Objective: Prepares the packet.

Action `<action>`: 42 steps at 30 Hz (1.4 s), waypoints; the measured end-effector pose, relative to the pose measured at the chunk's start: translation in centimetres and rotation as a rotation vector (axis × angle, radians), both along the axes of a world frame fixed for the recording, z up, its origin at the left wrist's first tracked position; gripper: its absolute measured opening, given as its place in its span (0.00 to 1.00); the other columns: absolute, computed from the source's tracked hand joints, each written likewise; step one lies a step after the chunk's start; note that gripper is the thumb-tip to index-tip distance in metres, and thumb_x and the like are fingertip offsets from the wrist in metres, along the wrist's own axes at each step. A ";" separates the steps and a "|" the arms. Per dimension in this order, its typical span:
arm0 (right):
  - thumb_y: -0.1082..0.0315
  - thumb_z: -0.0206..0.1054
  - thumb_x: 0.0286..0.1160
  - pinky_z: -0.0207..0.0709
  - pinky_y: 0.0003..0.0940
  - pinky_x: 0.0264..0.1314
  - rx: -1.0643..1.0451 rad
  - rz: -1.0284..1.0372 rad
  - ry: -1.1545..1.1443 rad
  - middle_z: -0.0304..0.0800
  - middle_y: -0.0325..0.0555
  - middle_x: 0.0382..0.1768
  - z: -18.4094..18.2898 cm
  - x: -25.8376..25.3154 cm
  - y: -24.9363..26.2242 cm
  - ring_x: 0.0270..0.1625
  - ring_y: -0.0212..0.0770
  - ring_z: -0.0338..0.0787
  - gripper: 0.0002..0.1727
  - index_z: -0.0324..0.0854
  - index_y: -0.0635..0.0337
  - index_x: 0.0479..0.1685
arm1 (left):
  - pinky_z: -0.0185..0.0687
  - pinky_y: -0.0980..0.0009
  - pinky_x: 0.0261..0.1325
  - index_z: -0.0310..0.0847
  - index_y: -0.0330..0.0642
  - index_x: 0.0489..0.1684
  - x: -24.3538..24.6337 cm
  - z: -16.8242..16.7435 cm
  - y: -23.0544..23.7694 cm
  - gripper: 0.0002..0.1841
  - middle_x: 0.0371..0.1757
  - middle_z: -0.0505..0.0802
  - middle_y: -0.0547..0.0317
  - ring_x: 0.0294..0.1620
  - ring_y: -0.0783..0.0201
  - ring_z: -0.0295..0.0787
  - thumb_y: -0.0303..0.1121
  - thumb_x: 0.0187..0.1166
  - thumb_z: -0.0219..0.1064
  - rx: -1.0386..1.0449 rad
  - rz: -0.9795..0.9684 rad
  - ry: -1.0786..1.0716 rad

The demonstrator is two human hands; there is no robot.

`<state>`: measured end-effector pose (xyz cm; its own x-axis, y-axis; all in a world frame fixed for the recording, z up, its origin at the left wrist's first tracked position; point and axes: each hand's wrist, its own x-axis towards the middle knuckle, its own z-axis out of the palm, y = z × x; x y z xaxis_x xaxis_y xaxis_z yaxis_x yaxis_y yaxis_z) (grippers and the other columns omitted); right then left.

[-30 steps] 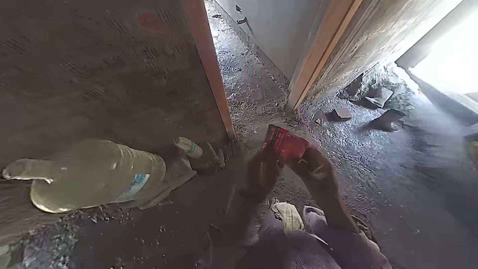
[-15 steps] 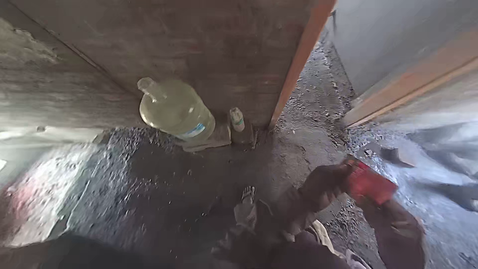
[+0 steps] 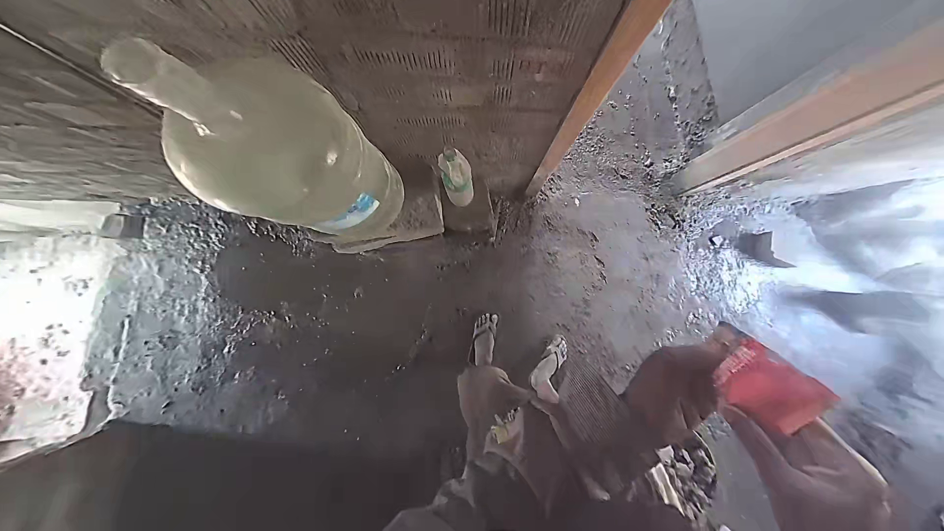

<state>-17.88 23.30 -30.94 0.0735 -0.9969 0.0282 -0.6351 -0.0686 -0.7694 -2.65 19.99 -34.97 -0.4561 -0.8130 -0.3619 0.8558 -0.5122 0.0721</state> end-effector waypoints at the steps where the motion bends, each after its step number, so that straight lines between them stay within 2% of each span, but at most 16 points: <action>1: 0.67 0.80 0.63 0.90 0.25 0.51 -0.005 0.010 0.017 0.94 0.34 0.41 -0.3 -0.2 0.0 0.44 0.25 0.93 0.15 0.86 0.64 0.46 | 0.87 0.77 0.47 0.82 0.42 0.48 0.0 -0.1 0.0 0.15 0.37 0.93 0.65 0.38 0.74 0.91 0.33 0.92 0.46 0.037 -0.010 -0.004; 2: 0.69 0.78 0.64 0.90 0.25 0.50 -0.006 0.020 0.013 0.95 0.32 0.40 -0.5 -0.4 0.0 0.43 0.24 0.93 0.13 0.87 0.63 0.46 | 0.87 0.79 0.42 0.83 0.43 0.47 -0.1 -0.2 0.1 0.16 0.34 0.92 0.66 0.34 0.76 0.90 0.34 0.92 0.47 0.079 -0.022 -0.017; 5: 0.74 0.74 0.69 0.88 0.19 0.45 -0.028 0.001 0.033 0.93 0.27 0.35 0.1 0.2 0.2 0.37 0.17 0.90 0.07 0.86 0.66 0.42 | 0.89 0.74 0.47 0.84 0.42 0.51 -1.6 -1.7 0.3 0.16 0.39 0.94 0.63 0.40 0.71 0.92 0.36 0.92 0.48 0.063 -0.001 0.028; 9: 0.70 0.73 0.71 0.85 0.15 0.40 -0.075 -0.039 0.064 0.91 0.29 0.31 0.8 -0.7 0.1 0.33 0.13 0.86 0.08 0.85 0.68 0.38 | 0.83 0.63 0.67 0.75 0.39 0.76 -3.2 -2.6 -0.7 0.21 0.67 0.89 0.52 0.64 0.62 0.87 0.34 0.91 0.49 -0.210 0.028 0.154; 12: 0.68 0.73 0.71 0.84 0.15 0.40 -0.108 -0.089 0.071 0.91 0.29 0.30 1.4 -1.0 0.2 0.32 0.13 0.86 0.09 0.86 0.68 0.37 | 0.90 0.71 0.50 0.82 0.41 0.50 -3.5 -0.5 -1.1 0.07 0.41 0.94 0.61 0.41 0.69 0.93 0.27 0.88 0.56 -0.106 -0.010 0.026; 15: 0.70 0.73 0.71 0.85 0.20 0.42 -0.119 -0.080 0.012 0.92 0.33 0.33 1.0 -2.8 0.3 0.34 0.18 0.87 0.08 0.86 0.68 0.40 | 0.90 0.71 0.52 0.81 0.40 0.50 -4.6 -0.5 -0.8 0.07 0.40 0.94 0.61 0.41 0.69 0.93 0.28 0.89 0.56 -0.087 -0.011 0.059; 19: 0.65 0.78 0.70 0.87 0.27 0.57 -0.127 0.053 -0.008 0.94 0.36 0.42 -0.9 -5.9 0.6 0.46 0.25 0.91 0.12 0.87 0.63 0.45 | 0.89 0.73 0.50 0.78 0.43 0.52 -6.1 -1.1 -0.4 0.07 0.41 0.92 0.60 0.41 0.69 0.92 0.33 0.90 0.57 0.000 -0.019 0.153; 22: 0.64 0.76 0.74 0.85 0.20 0.52 -0.239 0.028 0.036 0.93 0.42 0.36 0.1 -3.9 1.0 0.41 0.21 0.91 0.15 0.87 0.73 0.39 | 0.89 0.74 0.46 0.81 0.44 0.48 -6.6 -0.7 0.0 0.09 0.37 0.92 0.63 0.37 0.71 0.92 0.35 0.91 0.56 0.023 -0.060 0.177; 26: 0.81 0.72 0.64 0.82 0.17 0.46 -0.159 -0.201 0.140 0.90 0.52 0.29 5.4 4.3 0.4 0.33 0.24 0.88 0.09 0.82 0.85 0.34 | 0.89 0.71 0.44 0.78 0.35 0.50 -4.7 1.8 -0.3 0.13 0.37 0.90 0.59 0.37 0.68 0.91 0.32 0.93 0.48 0.043 -0.082 0.154; 30: 0.77 0.70 0.73 0.80 0.12 0.47 -0.180 -0.025 0.215 0.90 0.54 0.35 5.4 5.1 -0.2 0.38 0.19 0.88 0.15 0.80 0.89 0.45 | 0.89 0.70 0.50 0.80 0.35 0.54 -4.6 2.1 0.0 0.16 0.40 0.92 0.60 0.41 0.70 0.91 0.33 0.94 0.45 -0.019 -0.071 0.164; 32: 0.78 0.69 0.71 0.78 0.11 0.44 -0.185 -0.055 0.332 0.90 0.59 0.32 6.4 6.8 0.0 0.35 0.22 0.89 0.13 0.80 0.90 0.40 | 0.88 0.71 0.47 0.81 0.35 0.50 -4.8 2.5 0.2 0.16 0.38 0.92 0.61 0.39 0.71 0.91 0.31 0.93 0.45 -0.052 -0.038 0.138; 34: 0.81 0.65 0.72 0.79 0.14 0.46 0.010 -0.211 0.594 0.91 0.65 0.35 8.3 11.4 -0.7 0.37 0.32 0.91 0.12 0.80 0.91 0.40 | 0.88 0.71 0.47 0.78 0.34 0.50 -4.9 2.9 0.4 0.15 0.37 0.90 0.60 0.38 0.70 0.90 0.30 0.93 0.44 -0.078 -0.034 0.124; 35: 0.79 0.59 0.82 0.74 0.18 0.64 0.405 -0.509 0.738 0.92 0.57 0.54 9.9 16.2 -2.3 0.53 0.31 0.89 0.14 0.79 0.83 0.58 | 0.88 0.71 0.47 0.78 0.34 0.50 -5.2 3.1 0.4 0.14 0.37 0.90 0.60 0.38 0.70 0.90 0.30 0.93 0.45 -0.079 -0.046 0.114; 38: 0.77 0.59 0.80 0.76 0.13 0.57 -0.051 -0.350 0.396 0.91 0.63 0.42 4.9 8.9 -1.0 0.46 0.28 0.90 0.18 0.77 0.93 0.52 | 0.88 0.70 0.50 0.76 0.31 0.55 -6.2 2.9 0.5 0.14 0.41 0.90 0.57 0.41 0.68 0.90 0.30 0.93 0.46 -0.090 -0.061 0.096; 40: 0.76 0.59 0.83 0.74 0.11 0.57 -0.043 -0.420 0.214 0.90 0.59 0.39 4.5 6.9 -0.9 0.43 0.22 0.86 0.17 0.77 0.91 0.51 | 0.88 0.71 0.48 0.77 0.31 0.56 -7.1 2.5 0.4 0.14 0.39 0.91 0.59 0.39 0.70 0.90 0.28 0.91 0.46 -0.101 -0.021 0.083; 42: 0.72 0.66 0.80 0.79 0.16 0.56 -0.213 -0.283 0.228 0.92 0.60 0.37 3.0 1.2 0.5 0.43 0.27 0.91 0.17 0.82 0.89 0.44 | 0.88 0.74 0.46 0.79 0.33 0.54 -8.1 2.0 0.4 0.14 0.38 0.91 0.63 0.37 0.73 0.90 0.27 0.91 0.46 -0.141 0.018 0.067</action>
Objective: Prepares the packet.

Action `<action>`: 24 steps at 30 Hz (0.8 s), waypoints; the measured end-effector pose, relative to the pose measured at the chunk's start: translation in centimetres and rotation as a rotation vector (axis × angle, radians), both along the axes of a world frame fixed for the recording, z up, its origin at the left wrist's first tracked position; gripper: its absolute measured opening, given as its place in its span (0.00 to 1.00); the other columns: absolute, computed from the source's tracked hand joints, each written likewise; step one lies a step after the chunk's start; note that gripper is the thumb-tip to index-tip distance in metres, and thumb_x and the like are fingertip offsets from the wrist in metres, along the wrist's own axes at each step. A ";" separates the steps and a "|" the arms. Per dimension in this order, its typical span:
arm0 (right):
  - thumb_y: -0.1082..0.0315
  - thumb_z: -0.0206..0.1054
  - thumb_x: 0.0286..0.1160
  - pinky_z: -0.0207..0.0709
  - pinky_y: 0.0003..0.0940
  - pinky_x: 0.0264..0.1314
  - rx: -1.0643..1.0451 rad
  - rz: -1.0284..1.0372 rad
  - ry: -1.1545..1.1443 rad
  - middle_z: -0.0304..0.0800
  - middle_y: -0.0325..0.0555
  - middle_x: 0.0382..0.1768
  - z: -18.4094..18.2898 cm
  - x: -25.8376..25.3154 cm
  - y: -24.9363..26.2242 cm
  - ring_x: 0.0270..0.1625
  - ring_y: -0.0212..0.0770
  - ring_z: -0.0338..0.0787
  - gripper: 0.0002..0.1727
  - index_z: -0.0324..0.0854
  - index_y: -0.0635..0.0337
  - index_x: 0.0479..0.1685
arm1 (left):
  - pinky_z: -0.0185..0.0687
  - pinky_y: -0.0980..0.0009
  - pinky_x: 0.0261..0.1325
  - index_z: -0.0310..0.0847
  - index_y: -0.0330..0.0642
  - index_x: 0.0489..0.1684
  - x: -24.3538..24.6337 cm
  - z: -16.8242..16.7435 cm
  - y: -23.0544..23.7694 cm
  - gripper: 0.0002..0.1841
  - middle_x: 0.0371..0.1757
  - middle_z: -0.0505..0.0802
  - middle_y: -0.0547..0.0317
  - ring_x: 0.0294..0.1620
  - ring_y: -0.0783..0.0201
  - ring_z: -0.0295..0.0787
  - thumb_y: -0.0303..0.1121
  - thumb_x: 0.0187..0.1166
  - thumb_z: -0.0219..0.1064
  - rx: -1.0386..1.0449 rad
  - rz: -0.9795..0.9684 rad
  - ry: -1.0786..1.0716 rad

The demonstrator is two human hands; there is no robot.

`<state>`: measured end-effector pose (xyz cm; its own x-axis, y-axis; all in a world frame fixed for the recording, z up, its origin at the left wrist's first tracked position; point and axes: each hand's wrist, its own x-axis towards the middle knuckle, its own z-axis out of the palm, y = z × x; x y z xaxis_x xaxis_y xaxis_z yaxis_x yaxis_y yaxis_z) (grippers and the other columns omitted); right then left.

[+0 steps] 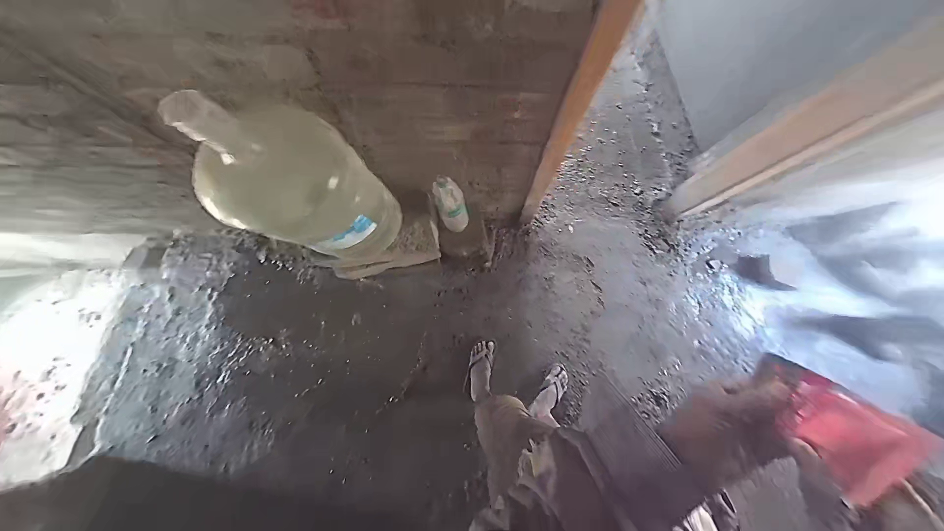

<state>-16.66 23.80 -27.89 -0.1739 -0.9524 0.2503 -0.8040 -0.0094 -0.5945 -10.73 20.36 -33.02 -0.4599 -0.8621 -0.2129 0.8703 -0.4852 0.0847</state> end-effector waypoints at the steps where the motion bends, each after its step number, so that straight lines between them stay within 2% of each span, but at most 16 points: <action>1: 0.67 0.70 0.77 0.82 0.20 0.53 -0.110 0.097 0.074 0.93 0.61 0.35 -1.0 -3.3 0.6 0.41 0.29 0.92 0.20 0.84 0.86 0.40 | 0.89 0.75 0.46 0.80 0.34 0.54 -0.5 -0.3 -0.1 0.14 0.38 0.92 0.63 0.37 0.73 0.91 0.27 0.91 0.47 -0.018 0.012 0.004; 2: 0.62 0.72 0.76 0.83 0.20 0.53 -0.184 0.141 0.090 0.94 0.58 0.35 -1.9 -5.7 0.9 0.41 0.28 0.92 0.22 0.86 0.81 0.38 | 0.89 0.74 0.47 0.81 0.35 0.55 -1.0 -0.7 -0.2 0.13 0.39 0.93 0.62 0.38 0.72 0.92 0.29 0.91 0.49 -0.037 0.017 0.011; 5: 0.51 0.73 0.77 0.86 0.20 0.50 -0.246 0.171 0.004 0.95 0.44 0.39 -2.9 -8.3 0.8 0.43 0.22 0.92 0.22 0.90 0.65 0.41 | 0.90 0.69 0.55 0.84 0.43 0.55 -2.3 -1.8 -0.8 0.11 0.47 0.95 0.59 0.47 0.68 0.94 0.36 0.88 0.59 -0.133 0.023 0.065; 7: 0.50 0.72 0.77 0.85 0.19 0.44 -0.281 0.181 -0.039 0.94 0.37 0.35 -2.2 -8.2 -0.1 0.40 0.19 0.90 0.19 0.90 0.60 0.38 | 0.89 0.63 0.61 0.83 0.41 0.60 -2.7 -1.8 -1.4 0.15 0.55 0.94 0.53 0.54 0.62 0.93 0.40 0.84 0.66 -0.181 0.030 0.104; 9: 0.52 0.72 0.77 0.82 0.15 0.38 -0.345 0.218 -0.051 0.89 0.37 0.29 -1.3 -8.1 -1.0 0.34 0.19 0.88 0.18 0.87 0.60 0.32 | 0.87 0.58 0.66 0.81 0.39 0.65 -2.9 -1.1 -1.7 0.20 0.61 0.92 0.47 0.60 0.56 0.92 0.41 0.81 0.71 -0.195 0.039 0.119; 11: 0.53 0.72 0.77 0.78 0.16 0.33 -0.401 0.235 -0.052 0.85 0.39 0.25 -0.7 -8.3 -1.6 0.29 0.22 0.84 0.19 0.83 0.59 0.27 | 0.85 0.55 0.70 0.81 0.39 0.67 -3.3 -0.3 -1.8 0.21 0.64 0.91 0.43 0.66 0.51 0.90 0.42 0.82 0.69 -0.207 0.056 0.138; 13: 0.55 0.73 0.76 0.76 0.17 0.30 -0.449 0.224 -0.041 0.83 0.40 0.22 -0.5 -8.9 -2.1 0.27 0.24 0.83 0.20 0.81 0.60 0.23 | 0.86 0.57 0.67 0.83 0.42 0.65 -3.7 0.3 -1.9 0.19 0.63 0.92 0.47 0.64 0.54 0.91 0.43 0.83 0.66 -0.207 0.075 0.141; 14: 0.55 0.73 0.76 0.75 0.17 0.30 -0.465 0.218 -0.037 0.83 0.41 0.21 -0.5 -9.3 -2.3 0.26 0.24 0.82 0.19 0.80 0.60 0.23 | 0.83 0.56 0.71 0.81 0.42 0.69 -3.8 0.2 -2.0 0.21 0.70 0.88 0.47 0.69 0.53 0.87 0.44 0.85 0.64 -0.240 0.072 0.158; 16: 0.56 0.73 0.75 0.75 0.15 0.30 -0.483 0.214 -0.043 0.83 0.41 0.22 -0.6 -10.2 -2.7 0.27 0.24 0.82 0.19 0.81 0.61 0.23 | 0.81 0.57 0.73 0.77 0.43 0.76 -4.2 0.4 -2.3 0.24 0.76 0.84 0.47 0.72 0.54 0.85 0.43 0.85 0.64 -0.281 0.075 0.154; 20: 0.56 0.73 0.74 0.76 0.16 0.31 -0.490 0.198 -0.047 0.84 0.42 0.21 -0.8 -10.9 -3.0 0.27 0.25 0.83 0.19 0.83 0.62 0.23 | 0.79 0.59 0.75 0.78 0.43 0.74 -5.7 0.3 -2.0 0.22 0.76 0.84 0.49 0.75 0.56 0.82 0.44 0.85 0.64 -0.275 0.068 0.112; 22: 0.56 0.73 0.75 0.74 0.16 0.29 -0.484 0.220 -0.070 0.81 0.42 0.21 -0.7 -11.3 -3.1 0.26 0.25 0.81 0.19 0.81 0.62 0.22 | 0.79 0.58 0.76 0.79 0.45 0.73 -6.0 0.6 -2.1 0.22 0.75 0.86 0.51 0.75 0.56 0.82 0.45 0.86 0.62 -0.266 0.077 0.106; 24: 0.57 0.74 0.74 0.74 0.15 0.30 -0.456 0.245 -0.116 0.82 0.41 0.22 -0.9 -11.9 -3.2 0.26 0.24 0.81 0.18 0.81 0.62 0.23 | 0.76 0.55 0.78 0.78 0.44 0.74 -6.1 0.6 -2.3 0.22 0.76 0.85 0.49 0.77 0.53 0.81 0.45 0.88 0.59 -0.259 0.105 0.129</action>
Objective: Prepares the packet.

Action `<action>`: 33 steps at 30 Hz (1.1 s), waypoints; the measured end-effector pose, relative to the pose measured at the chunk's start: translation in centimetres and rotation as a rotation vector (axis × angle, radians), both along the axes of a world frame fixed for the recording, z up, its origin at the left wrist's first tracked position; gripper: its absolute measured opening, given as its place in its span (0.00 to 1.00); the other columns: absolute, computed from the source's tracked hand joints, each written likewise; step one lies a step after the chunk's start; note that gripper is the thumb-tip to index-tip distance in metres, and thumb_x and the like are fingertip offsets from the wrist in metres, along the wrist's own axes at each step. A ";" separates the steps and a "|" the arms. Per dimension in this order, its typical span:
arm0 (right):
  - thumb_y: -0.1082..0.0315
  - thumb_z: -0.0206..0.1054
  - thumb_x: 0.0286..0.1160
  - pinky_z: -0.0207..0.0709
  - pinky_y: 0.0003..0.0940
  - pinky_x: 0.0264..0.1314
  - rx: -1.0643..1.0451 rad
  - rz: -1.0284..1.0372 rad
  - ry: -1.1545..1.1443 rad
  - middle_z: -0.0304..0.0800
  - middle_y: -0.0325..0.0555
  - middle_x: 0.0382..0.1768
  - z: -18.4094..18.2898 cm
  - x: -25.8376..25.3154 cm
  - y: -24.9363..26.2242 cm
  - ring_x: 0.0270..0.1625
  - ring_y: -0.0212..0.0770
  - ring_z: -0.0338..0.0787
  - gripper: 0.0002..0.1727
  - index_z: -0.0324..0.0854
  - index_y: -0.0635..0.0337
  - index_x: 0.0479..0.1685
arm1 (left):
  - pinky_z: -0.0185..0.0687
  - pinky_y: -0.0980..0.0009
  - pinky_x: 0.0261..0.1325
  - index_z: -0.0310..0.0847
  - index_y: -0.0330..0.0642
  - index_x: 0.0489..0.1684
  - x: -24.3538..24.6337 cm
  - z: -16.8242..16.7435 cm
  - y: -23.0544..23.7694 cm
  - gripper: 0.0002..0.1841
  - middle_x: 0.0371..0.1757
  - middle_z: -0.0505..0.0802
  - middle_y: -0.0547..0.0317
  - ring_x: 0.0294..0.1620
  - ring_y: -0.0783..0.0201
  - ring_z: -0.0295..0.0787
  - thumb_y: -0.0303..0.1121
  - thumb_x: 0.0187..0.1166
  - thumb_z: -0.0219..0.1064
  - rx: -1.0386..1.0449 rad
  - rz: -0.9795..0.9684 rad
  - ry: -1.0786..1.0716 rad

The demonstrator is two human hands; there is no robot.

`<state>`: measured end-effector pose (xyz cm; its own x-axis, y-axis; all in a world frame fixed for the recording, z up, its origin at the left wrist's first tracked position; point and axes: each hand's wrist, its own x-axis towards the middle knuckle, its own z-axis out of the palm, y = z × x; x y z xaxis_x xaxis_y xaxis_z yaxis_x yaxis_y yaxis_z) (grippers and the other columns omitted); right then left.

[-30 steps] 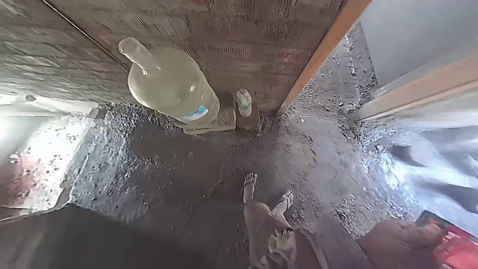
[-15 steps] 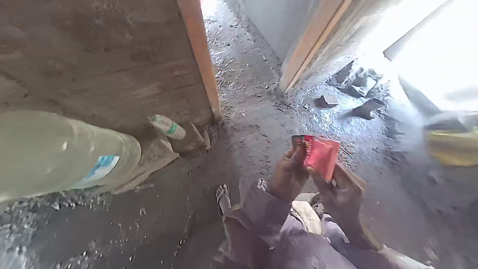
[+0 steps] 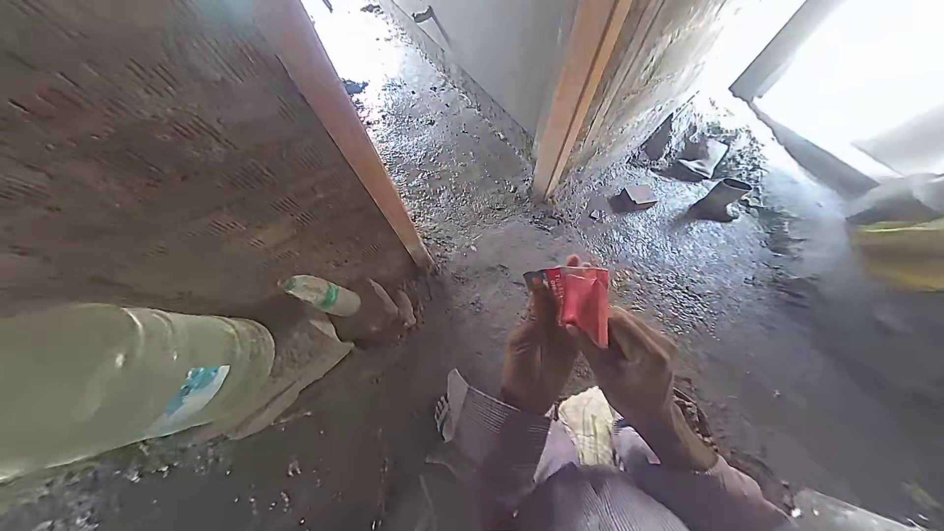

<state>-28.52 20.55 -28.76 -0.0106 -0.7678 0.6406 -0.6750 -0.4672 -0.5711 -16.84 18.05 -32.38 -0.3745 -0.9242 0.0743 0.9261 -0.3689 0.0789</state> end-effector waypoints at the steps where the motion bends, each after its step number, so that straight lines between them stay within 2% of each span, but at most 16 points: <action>1: 0.58 0.74 0.75 0.76 0.15 0.30 0.025 0.018 -0.015 0.84 0.41 0.23 0.0 -0.3 0.0 0.27 0.23 0.82 0.17 0.83 0.62 0.25 | 0.77 0.54 0.78 0.78 0.44 0.74 -0.1 0.0 0.0 0.22 0.75 0.85 0.48 0.77 0.52 0.81 0.45 0.88 0.60 0.002 0.014 0.010; 5: 0.57 0.73 0.75 0.76 0.15 0.29 0.045 0.026 -0.031 0.85 0.40 0.23 0.0 -1.2 -0.4 0.27 0.23 0.83 0.18 0.83 0.60 0.23 | 0.77 0.53 0.77 0.82 0.44 0.67 -0.6 0.4 -0.1 0.19 0.66 0.90 0.50 0.71 0.54 0.85 0.44 0.87 0.61 0.004 0.054 -0.024; 10: 0.58 0.74 0.75 0.77 0.16 0.30 0.012 0.025 -0.065 0.85 0.41 0.22 0.0 -1.9 -0.4 0.27 0.24 0.84 0.17 0.85 0.61 0.24 | 0.79 0.53 0.75 0.80 0.42 0.69 -0.9 1.0 -0.2 0.19 0.66 0.89 0.47 0.69 0.53 0.86 0.42 0.90 0.56 -0.014 0.039 -0.067; 12: 0.58 0.74 0.75 0.78 0.17 0.31 0.007 0.030 -0.091 0.86 0.41 0.23 0.0 -1.8 -0.6 0.28 0.24 0.84 0.17 0.85 0.61 0.25 | 0.83 0.57 0.71 0.84 0.42 0.64 -1.3 1.2 -0.2 0.16 0.61 0.92 0.48 0.65 0.56 0.89 0.40 0.86 0.63 0.003 0.059 -0.095; 14: 0.58 0.74 0.74 0.80 0.19 0.33 0.003 0.037 -0.108 0.86 0.42 0.24 -0.2 -1.8 -0.8 0.29 0.27 0.86 0.16 0.85 0.62 0.25 | 0.82 0.58 0.73 0.84 0.42 0.65 -1.8 1.2 0.0 0.18 0.65 0.91 0.47 0.70 0.55 0.88 0.40 0.82 0.68 0.021 0.058 -0.118; 19: 0.58 0.74 0.75 0.75 0.16 0.29 -0.006 0.042 -0.109 0.82 0.41 0.22 0.3 -2.4 -1.1 0.26 0.25 0.81 0.17 0.83 0.60 0.24 | 0.74 0.54 0.81 0.79 0.43 0.74 -1.9 0.6 -1.2 0.23 0.76 0.85 0.47 0.80 0.51 0.78 0.38 0.82 0.68 -0.046 0.041 -0.070; 21: 0.57 0.73 0.76 0.74 0.16 0.30 0.009 0.053 -0.109 0.83 0.40 0.22 0.5 -2.6 -1.2 0.26 0.24 0.81 0.16 0.84 0.60 0.25 | 0.76 0.54 0.79 0.81 0.42 0.73 -2.1 0.8 -1.6 0.22 0.75 0.86 0.46 0.78 0.50 0.81 0.37 0.81 0.70 -0.028 0.064 -0.087; 23: 0.58 0.73 0.75 0.80 0.18 0.33 0.061 0.092 -0.132 0.86 0.40 0.25 0.6 -2.4 -1.3 0.29 0.26 0.84 0.14 0.86 0.59 0.28 | 0.80 0.57 0.76 0.78 0.46 0.75 -2.2 1.1 -1.7 0.26 0.74 0.87 0.50 0.74 0.53 0.84 0.44 0.79 0.71 -0.025 0.120 -0.218; 24: 0.60 0.74 0.74 0.83 0.21 0.36 0.080 0.115 -0.160 0.89 0.41 0.28 0.7 -2.3 -1.3 0.32 0.27 0.87 0.12 0.87 0.60 0.30 | 0.75 0.58 0.80 0.72 0.48 0.81 -2.3 1.3 -1.9 0.29 0.79 0.82 0.53 0.79 0.55 0.80 0.48 0.83 0.66 -0.084 0.124 -0.263; 25: 0.64 0.75 0.72 0.85 0.24 0.39 0.089 0.139 -0.189 0.90 0.42 0.29 0.7 -2.3 -1.4 0.34 0.30 0.89 0.09 0.88 0.61 0.31 | 0.69 0.58 0.85 0.71 0.48 0.83 -2.3 1.5 -2.2 0.28 0.82 0.80 0.54 0.82 0.56 0.76 0.49 0.87 0.60 -0.137 0.117 -0.248; 27: 0.69 0.75 0.70 0.87 0.31 0.42 0.082 0.174 -0.228 0.92 0.48 0.31 0.8 -2.5 -1.3 0.36 0.37 0.92 0.07 0.87 0.65 0.31 | 0.66 0.58 0.87 0.74 0.47 0.82 -2.7 1.7 -2.7 0.26 0.82 0.80 0.55 0.84 0.56 0.74 0.49 0.92 0.50 -0.212 0.104 -0.248; 28: 0.71 0.74 0.67 0.87 0.34 0.40 0.068 0.171 -0.229 0.92 0.49 0.30 0.7 -2.4 -1.3 0.35 0.40 0.92 0.06 0.87 0.65 0.29 | 0.66 0.57 0.88 0.77 0.46 0.79 -2.7 1.6 -2.7 0.25 0.81 0.81 0.55 0.85 0.55 0.73 0.48 0.93 0.48 -0.240 0.096 -0.246; 31: 0.72 0.74 0.64 0.84 0.40 0.32 0.080 0.136 -0.198 0.88 0.50 0.27 0.4 -3.2 -1.2 0.32 0.45 0.90 0.06 0.84 0.65 0.28 | 0.64 0.55 0.88 0.85 0.50 0.72 -2.7 1.5 -2.5 0.23 0.78 0.85 0.57 0.83 0.55 0.75 0.48 0.92 0.49 -0.206 -0.050 -0.174; 33: 0.71 0.74 0.64 0.83 0.40 0.31 0.083 0.075 -0.183 0.86 0.48 0.25 -0.1 -4.2 -1.0 0.31 0.45 0.90 0.06 0.83 0.63 0.27 | 0.71 0.55 0.84 0.88 0.50 0.67 -3.3 1.8 -2.5 0.21 0.74 0.88 0.54 0.78 0.54 0.81 0.46 0.91 0.52 -0.127 -0.101 -0.194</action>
